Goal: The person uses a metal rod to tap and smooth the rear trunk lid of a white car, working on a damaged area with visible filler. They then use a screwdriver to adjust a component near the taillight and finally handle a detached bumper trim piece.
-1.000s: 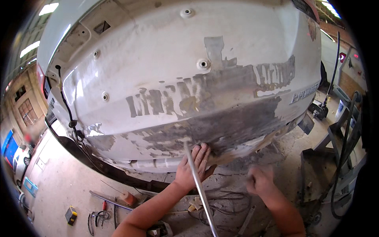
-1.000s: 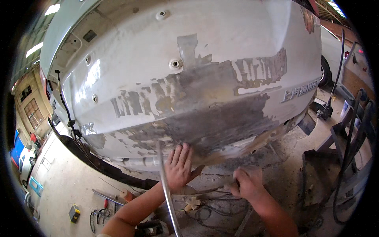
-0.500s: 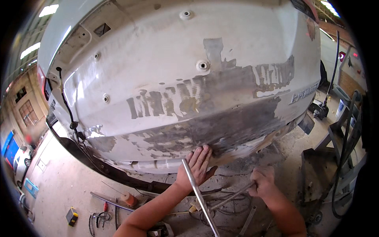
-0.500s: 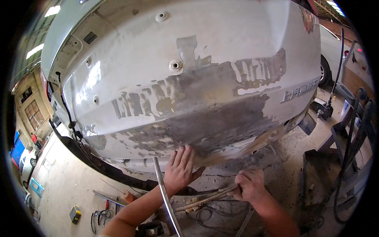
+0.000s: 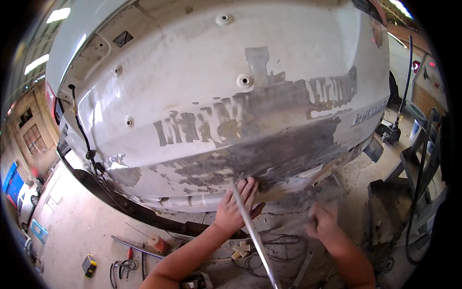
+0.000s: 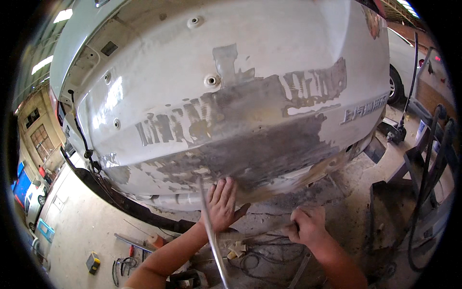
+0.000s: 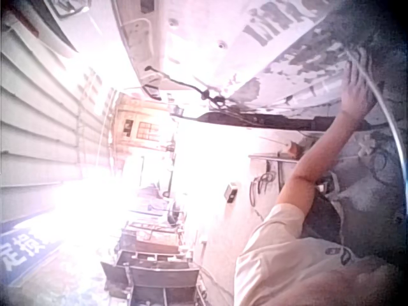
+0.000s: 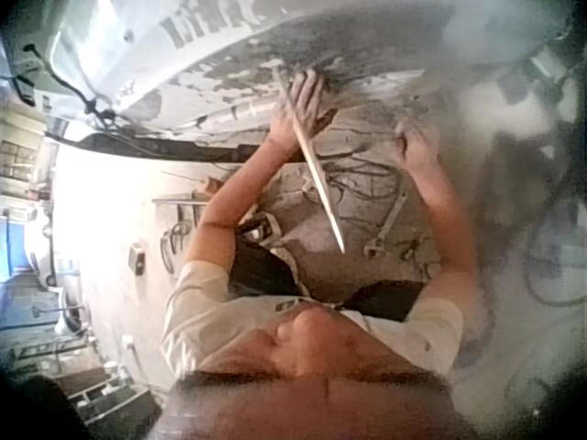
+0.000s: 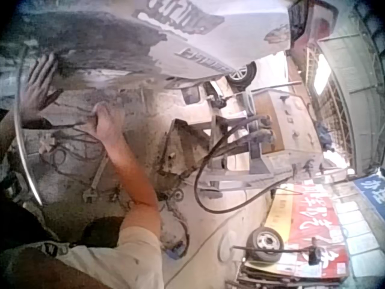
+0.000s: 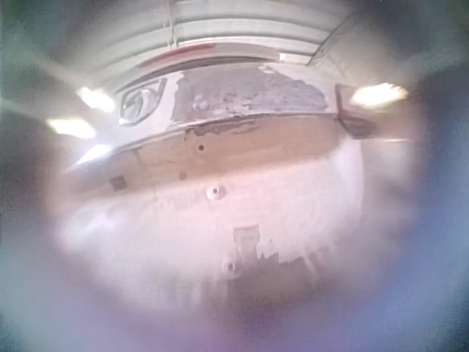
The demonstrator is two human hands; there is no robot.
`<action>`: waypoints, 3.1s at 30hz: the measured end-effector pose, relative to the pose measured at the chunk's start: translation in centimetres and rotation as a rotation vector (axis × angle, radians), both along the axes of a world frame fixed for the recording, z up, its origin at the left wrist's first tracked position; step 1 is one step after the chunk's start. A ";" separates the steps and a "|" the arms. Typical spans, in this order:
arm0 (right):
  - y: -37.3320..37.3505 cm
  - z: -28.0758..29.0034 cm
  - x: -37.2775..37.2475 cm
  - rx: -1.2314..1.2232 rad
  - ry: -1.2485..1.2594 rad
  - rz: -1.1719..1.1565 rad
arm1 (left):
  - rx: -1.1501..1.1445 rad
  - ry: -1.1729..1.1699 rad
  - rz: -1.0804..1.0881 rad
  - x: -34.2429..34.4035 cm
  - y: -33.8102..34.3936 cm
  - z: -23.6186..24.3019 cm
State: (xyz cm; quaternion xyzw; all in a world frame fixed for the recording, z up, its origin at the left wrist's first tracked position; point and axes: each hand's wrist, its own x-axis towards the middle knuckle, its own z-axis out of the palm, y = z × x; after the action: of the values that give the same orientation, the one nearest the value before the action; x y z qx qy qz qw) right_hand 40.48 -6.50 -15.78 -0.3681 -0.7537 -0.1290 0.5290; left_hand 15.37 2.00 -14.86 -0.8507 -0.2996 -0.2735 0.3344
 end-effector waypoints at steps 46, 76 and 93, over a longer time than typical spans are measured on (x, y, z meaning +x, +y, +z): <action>-0.8 -1.7 1.5 -0.075 0.055 -0.093 | -0.071 -0.048 0.066 1.6 -1.0 4.1; 0.2 -2.0 1.7 -0.104 0.134 -0.084 | -0.061 0.034 0.030 1.5 -0.8 1.4; -1.6 -2.3 2.7 -0.139 0.019 -0.099 | -0.051 -0.095 0.099 -0.2 -0.6 1.3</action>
State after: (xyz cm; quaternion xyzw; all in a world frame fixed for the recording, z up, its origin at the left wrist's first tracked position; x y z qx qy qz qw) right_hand 43.21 -8.13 -18.04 -0.4421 -0.7366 -0.0988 0.5022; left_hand 15.14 1.44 -13.57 -0.8292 -0.3637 -0.2891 0.3109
